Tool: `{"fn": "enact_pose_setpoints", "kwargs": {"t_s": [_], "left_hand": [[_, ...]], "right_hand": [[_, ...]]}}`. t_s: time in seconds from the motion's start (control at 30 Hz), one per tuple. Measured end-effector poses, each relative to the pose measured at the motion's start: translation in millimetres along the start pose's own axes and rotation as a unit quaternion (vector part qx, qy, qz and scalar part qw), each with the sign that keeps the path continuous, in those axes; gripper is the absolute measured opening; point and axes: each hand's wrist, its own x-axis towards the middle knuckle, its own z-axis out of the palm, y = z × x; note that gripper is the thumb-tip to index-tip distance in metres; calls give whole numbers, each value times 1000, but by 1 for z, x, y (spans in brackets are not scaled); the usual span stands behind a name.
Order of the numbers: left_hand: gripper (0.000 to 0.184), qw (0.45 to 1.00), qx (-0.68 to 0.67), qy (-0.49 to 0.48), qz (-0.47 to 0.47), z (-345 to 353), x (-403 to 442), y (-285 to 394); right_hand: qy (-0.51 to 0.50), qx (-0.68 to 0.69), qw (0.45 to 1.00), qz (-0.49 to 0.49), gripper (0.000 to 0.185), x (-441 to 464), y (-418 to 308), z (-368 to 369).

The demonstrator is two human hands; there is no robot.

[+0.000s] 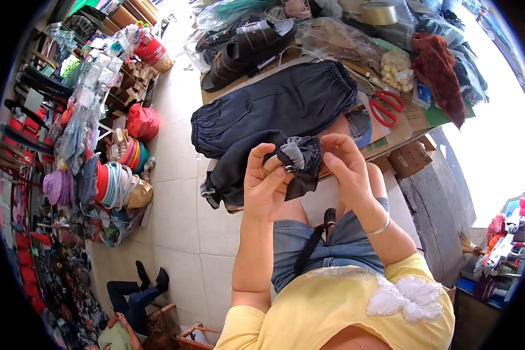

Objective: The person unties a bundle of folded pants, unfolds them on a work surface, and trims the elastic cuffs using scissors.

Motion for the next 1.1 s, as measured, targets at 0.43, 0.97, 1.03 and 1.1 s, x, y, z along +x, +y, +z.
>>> {"fn": "enact_pose_setpoints", "kwargs": {"t_s": [0.43, 0.97, 1.03, 1.1], "left_hand": [[56, 976, 206, 55, 50, 10, 15, -27], [49, 963, 253, 87, 37, 9, 22, -31], [48, 964, 246, 94, 34, 8, 23, -32], [47, 969, 223, 96, 37, 8, 25, -33]], "right_hand": [[-10, -342, 923, -179, 17, 1, -25, -6], [113, -687, 660, -282, 29, 57, -83, -111], [100, -715, 651, -235, 37, 64, -91, -118], [42, -735, 664, -130, 44, 69, -101, -116]]}}
